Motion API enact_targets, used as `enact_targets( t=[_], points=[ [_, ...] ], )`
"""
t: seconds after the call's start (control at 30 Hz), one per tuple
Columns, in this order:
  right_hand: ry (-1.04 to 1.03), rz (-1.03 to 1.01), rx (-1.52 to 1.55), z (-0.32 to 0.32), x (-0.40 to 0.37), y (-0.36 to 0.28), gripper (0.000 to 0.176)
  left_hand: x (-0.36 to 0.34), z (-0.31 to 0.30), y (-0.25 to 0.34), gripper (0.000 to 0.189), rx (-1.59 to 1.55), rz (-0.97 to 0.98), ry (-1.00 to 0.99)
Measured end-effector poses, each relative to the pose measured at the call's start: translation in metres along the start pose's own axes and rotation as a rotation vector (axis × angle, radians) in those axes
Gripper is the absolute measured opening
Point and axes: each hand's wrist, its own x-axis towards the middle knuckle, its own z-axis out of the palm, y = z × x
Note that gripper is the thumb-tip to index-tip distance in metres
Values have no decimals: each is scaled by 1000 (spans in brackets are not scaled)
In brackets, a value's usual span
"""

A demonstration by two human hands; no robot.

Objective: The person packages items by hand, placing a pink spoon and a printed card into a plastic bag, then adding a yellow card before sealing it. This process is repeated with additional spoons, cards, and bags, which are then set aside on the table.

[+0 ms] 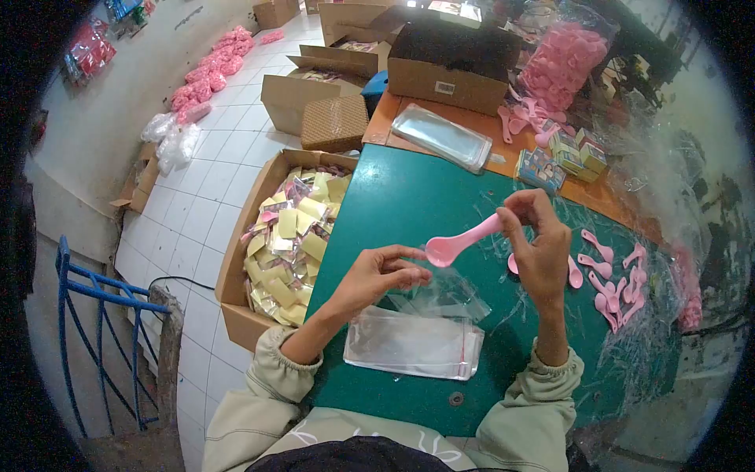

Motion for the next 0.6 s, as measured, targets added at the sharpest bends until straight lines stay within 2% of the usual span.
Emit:
enact_targets(
  t=[0.1, 0.2, 0.3, 0.6],
  points=[
    [-84, 20, -6, 3, -1, -4, 11, 0, -1, 0, 38, 4, -6, -26],
    [-66, 22, -12, 4, -2, -5, 11, 1, -2, -2, 39, -3, -13, -27],
    [87, 5, 38, 2, -2, -6, 11, -1, 1, 4, 39, -19, -32, -6],
    [-215, 30, -26, 14, -9, -15, 13, 1, 3, -1, 38, 37, 28, -35]
  ],
)
